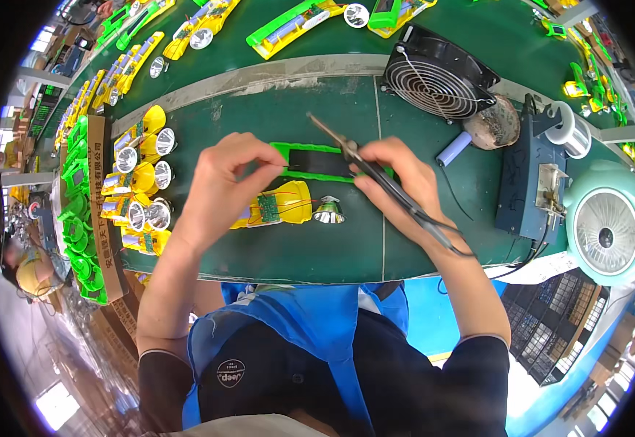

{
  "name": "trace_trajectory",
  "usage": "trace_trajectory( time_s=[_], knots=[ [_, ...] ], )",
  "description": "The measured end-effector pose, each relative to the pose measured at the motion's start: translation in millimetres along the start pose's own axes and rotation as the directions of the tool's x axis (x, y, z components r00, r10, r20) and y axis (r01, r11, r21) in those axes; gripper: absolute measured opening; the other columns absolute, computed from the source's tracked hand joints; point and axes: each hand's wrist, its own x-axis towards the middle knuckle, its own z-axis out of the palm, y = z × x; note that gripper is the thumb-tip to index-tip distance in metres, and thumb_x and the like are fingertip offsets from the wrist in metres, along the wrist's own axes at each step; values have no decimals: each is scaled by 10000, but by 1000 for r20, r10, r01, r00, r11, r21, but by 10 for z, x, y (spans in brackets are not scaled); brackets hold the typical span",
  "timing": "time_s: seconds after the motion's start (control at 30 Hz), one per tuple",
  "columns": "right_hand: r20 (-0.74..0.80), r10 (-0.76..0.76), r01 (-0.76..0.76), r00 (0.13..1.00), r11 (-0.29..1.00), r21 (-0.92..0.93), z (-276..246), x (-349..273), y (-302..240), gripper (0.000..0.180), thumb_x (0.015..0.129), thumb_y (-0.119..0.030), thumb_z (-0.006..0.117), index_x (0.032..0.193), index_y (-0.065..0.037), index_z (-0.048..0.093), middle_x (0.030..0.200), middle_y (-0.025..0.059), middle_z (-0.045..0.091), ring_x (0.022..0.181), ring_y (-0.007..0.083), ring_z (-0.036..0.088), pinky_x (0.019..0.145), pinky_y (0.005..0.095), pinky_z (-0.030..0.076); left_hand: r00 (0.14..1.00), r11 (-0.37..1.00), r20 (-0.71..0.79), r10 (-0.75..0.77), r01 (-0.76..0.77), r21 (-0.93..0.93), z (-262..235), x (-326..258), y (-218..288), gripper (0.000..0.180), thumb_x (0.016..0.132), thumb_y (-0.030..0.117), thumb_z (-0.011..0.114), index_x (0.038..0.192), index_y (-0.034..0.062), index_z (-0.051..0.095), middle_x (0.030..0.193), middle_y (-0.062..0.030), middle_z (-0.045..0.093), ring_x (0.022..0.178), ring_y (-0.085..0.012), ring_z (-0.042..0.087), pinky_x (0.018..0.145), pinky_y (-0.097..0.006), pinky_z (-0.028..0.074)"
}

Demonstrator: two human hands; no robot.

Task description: Soldering internal wires to circuit boards and assembling them into flashlight housings on a factory production line.

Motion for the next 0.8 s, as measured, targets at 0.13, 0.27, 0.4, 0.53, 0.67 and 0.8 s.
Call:
trace_trajectory(
  time_s=[0.13,0.27,0.4,0.53,0.67,0.8],
  knots=[
    [-66,190,-181,980,975,126,-61,-167,-240,240,954,-122,737,1133,-36,603,1007,69,700,877,155,677,778,266,534,997,997,72,25,-29,65,-98,44,-149,57,814,39,739,843,75,706,815,-46,668,825,-250,588,724,-374,485],
    [37,496,-445,868,741,503,-127,-58,-199,217,958,-129,717,1080,11,604,930,90,696,812,117,672,705,253,534,938,882,145,315,-346,321,-70,208,-222,44,787,68,735,802,100,710,893,-24,634,925,-216,568,829,-371,445],
    [97,597,-558,796,662,501,-47,-6,-138,195,963,-125,702,1054,23,612,899,103,697,737,115,679,636,240,537,889,811,297,347,-444,381,-7,334,-287,33,781,113,701,808,110,721,929,-13,611,990,-198,561,900,-375,406],
    [79,626,-600,776,695,396,-16,19,-168,251,948,-200,703,1026,19,607,837,101,674,678,132,667,587,239,522,857,764,362,366,-499,409,9,371,-313,53,788,117,672,810,102,717,912,-14,606,986,-189,574,911,-373,403],
    [89,637,-622,765,697,357,2,71,-195,258,941,-201,704,1026,21,605,834,100,678,679,135,678,584,243,532,853,753,398,337,-499,430,8,376,-310,35,763,83,717,791,95,702,957,-12,614,1014,-185,595,953,-405,410],
    [79,648,-630,757,694,348,21,78,-237,259,942,-201,707,1025,22,605,834,99,681,674,132,678,579,242,537,849,743,392,354,-510,433,13,388,-308,34,744,82,703,775,93,711,943,-9,607,1000,-177,594,955,-400,411]
  ],
)
